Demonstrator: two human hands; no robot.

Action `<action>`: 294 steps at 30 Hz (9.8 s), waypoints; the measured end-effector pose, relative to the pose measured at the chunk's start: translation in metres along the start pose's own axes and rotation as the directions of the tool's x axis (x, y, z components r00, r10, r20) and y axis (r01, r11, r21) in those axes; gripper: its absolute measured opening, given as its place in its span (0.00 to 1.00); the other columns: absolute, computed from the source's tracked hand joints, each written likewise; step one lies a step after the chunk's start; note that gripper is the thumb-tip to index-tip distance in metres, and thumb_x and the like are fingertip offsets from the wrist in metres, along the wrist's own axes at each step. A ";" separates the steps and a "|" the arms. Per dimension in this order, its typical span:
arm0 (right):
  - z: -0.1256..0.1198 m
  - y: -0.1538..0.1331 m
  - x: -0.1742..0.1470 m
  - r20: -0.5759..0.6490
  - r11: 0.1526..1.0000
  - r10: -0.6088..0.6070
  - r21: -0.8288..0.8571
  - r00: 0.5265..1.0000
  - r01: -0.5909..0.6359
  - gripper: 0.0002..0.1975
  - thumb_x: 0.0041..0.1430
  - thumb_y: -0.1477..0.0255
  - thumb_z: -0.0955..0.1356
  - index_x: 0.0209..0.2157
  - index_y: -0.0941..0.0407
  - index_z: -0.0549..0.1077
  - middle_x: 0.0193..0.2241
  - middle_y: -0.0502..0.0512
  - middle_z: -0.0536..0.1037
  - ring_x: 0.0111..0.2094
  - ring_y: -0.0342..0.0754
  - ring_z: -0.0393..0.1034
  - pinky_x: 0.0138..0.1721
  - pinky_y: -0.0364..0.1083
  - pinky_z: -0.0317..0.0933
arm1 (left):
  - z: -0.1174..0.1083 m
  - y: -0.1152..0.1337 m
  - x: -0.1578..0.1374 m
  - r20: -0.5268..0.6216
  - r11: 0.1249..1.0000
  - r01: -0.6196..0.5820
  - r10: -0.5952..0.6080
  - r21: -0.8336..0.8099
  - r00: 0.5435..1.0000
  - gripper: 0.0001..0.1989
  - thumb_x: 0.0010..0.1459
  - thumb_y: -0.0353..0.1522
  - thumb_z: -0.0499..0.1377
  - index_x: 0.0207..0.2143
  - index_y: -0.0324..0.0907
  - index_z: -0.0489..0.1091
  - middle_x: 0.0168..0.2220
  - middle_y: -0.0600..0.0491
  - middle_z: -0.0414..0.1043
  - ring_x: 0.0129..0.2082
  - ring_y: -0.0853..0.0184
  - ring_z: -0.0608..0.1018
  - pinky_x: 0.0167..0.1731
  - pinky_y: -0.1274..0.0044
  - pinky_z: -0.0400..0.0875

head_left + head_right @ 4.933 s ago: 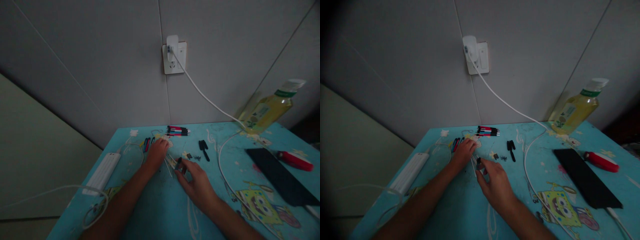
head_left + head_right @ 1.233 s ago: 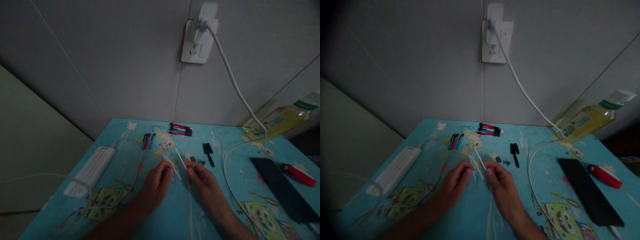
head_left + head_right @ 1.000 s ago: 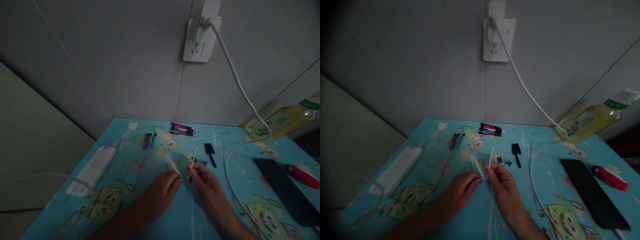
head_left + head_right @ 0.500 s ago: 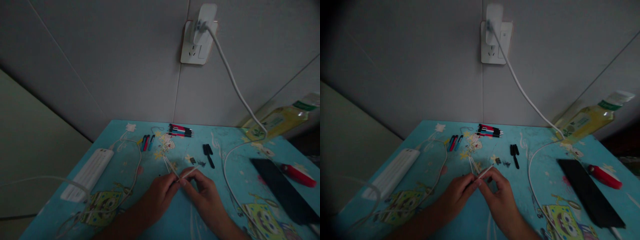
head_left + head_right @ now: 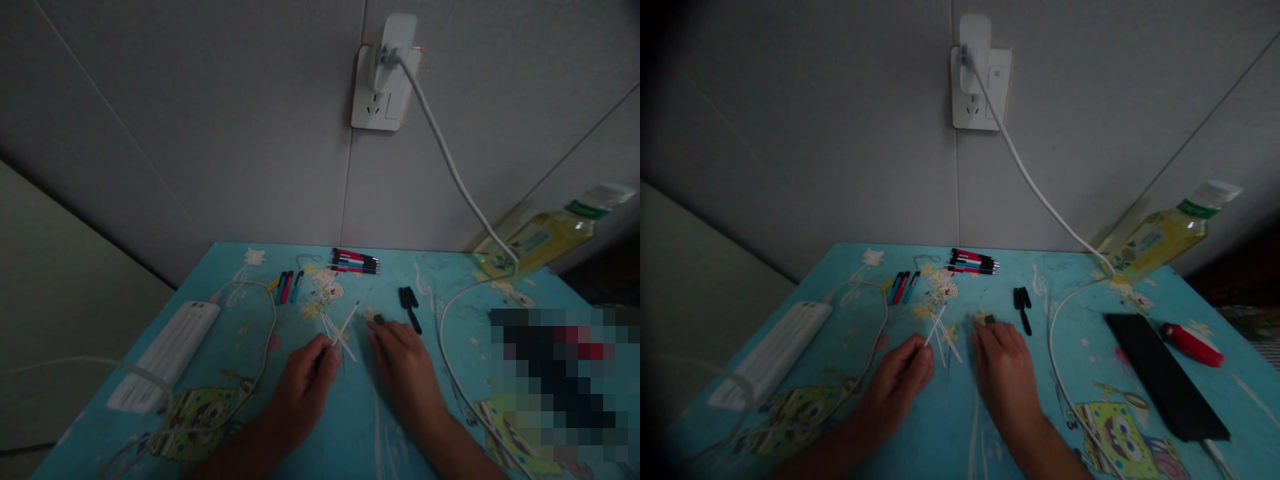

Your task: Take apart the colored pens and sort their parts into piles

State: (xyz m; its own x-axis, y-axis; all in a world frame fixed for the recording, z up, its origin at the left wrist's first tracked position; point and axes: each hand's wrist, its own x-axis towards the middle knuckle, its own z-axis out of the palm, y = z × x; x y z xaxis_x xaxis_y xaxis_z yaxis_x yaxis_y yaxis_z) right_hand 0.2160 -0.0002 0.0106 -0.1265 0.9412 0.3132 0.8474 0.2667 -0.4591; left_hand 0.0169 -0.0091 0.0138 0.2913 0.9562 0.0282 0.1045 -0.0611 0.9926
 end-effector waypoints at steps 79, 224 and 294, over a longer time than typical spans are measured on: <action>0.007 0.002 -0.006 0.048 0.897 -0.324 0.333 0.945 0.291 0.18 0.68 0.76 0.63 0.57 0.50 0.69 0.45 0.56 0.76 0.46 0.50 0.71 0.50 0.52 0.68 | -0.013 -0.003 0.013 0.230 0.575 -0.267 0.138 0.773 0.963 0.15 0.71 0.34 0.46 0.47 0.45 0.72 0.36 0.51 0.78 0.36 0.65 0.80 0.39 0.76 0.72; -0.017 0.004 -0.005 0.233 0.945 -0.256 0.263 0.938 0.193 0.13 0.69 0.65 0.64 0.31 0.55 0.73 0.27 0.52 0.74 0.32 0.47 0.69 0.36 0.46 0.61 | -0.013 -0.006 0.009 0.385 0.513 -0.431 0.200 0.742 0.901 0.10 0.70 0.37 0.52 0.48 0.44 0.66 0.39 0.52 0.77 0.38 0.63 0.80 0.37 0.74 0.72; -0.020 0.012 0.004 0.082 0.942 0.030 0.332 0.996 -0.055 0.07 0.66 0.68 0.66 0.40 0.53 0.75 0.40 0.54 0.79 0.43 0.51 0.73 0.48 0.50 0.65 | -0.015 -0.009 0.015 0.229 0.542 -0.345 0.271 0.766 0.935 0.17 0.69 0.28 0.50 0.58 0.41 0.65 0.43 0.48 0.71 0.43 0.62 0.75 0.45 0.69 0.73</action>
State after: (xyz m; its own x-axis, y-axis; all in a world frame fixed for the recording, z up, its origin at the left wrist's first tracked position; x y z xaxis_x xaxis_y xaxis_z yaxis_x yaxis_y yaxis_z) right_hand 0.2364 0.0027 0.0230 -0.1433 0.9626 0.2300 0.6341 0.2677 -0.7254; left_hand 0.0057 0.0099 0.0068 0.5188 0.8117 0.2681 0.6845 -0.5824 0.4385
